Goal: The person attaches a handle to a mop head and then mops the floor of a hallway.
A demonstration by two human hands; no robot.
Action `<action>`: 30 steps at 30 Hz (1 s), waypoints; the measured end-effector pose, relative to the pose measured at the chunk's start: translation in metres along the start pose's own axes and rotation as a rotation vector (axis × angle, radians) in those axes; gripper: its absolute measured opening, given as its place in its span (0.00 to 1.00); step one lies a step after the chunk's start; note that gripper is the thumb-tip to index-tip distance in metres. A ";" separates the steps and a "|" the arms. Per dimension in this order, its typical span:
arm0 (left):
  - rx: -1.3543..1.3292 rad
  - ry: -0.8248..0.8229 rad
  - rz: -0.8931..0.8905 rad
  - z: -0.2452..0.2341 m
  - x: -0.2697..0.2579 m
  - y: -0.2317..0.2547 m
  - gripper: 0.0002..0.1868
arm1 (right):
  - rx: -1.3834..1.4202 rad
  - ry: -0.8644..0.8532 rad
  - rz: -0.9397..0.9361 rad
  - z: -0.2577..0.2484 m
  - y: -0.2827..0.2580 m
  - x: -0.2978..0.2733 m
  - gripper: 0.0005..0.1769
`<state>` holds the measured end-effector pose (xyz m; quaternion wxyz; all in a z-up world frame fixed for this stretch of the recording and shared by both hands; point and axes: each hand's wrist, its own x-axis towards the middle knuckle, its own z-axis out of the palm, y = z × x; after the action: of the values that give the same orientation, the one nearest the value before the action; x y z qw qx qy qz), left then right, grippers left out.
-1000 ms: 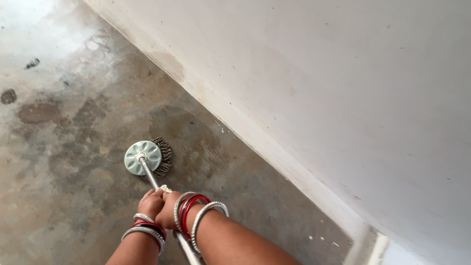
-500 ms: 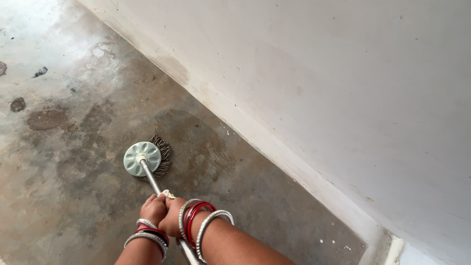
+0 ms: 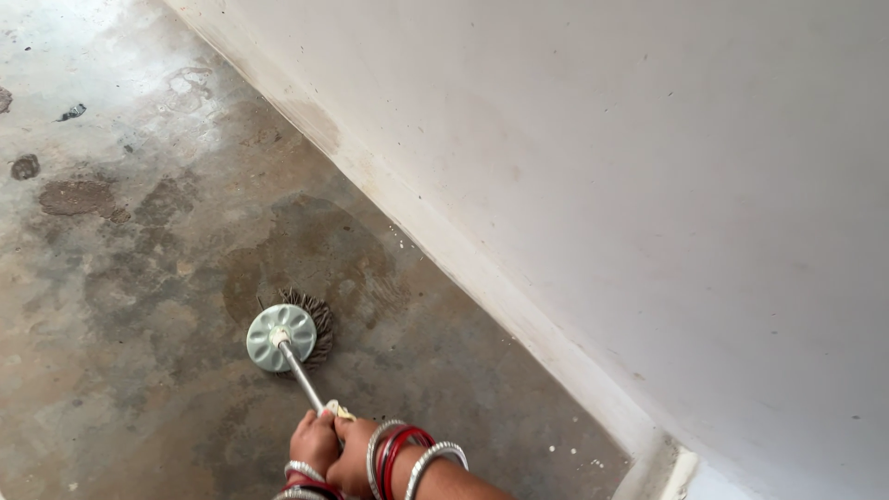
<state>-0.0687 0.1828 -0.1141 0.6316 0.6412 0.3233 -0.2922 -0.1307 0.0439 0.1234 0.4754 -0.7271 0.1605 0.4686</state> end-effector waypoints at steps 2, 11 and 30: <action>-0.052 -0.043 -0.002 -0.004 0.007 -0.029 0.12 | -0.015 -0.005 0.003 -0.042 -0.015 -0.003 0.53; 0.092 0.041 0.031 0.002 0.001 0.021 0.12 | 0.064 0.029 0.046 -0.053 -0.050 -0.005 0.55; -0.072 0.033 0.059 -0.058 0.097 0.127 0.07 | 0.076 0.090 -0.035 -0.052 -0.148 0.086 0.55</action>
<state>0.0889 0.2456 -0.1099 0.6573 0.6319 0.3251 -0.2509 0.0411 0.0914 0.1373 0.5031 -0.7316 0.1868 0.4205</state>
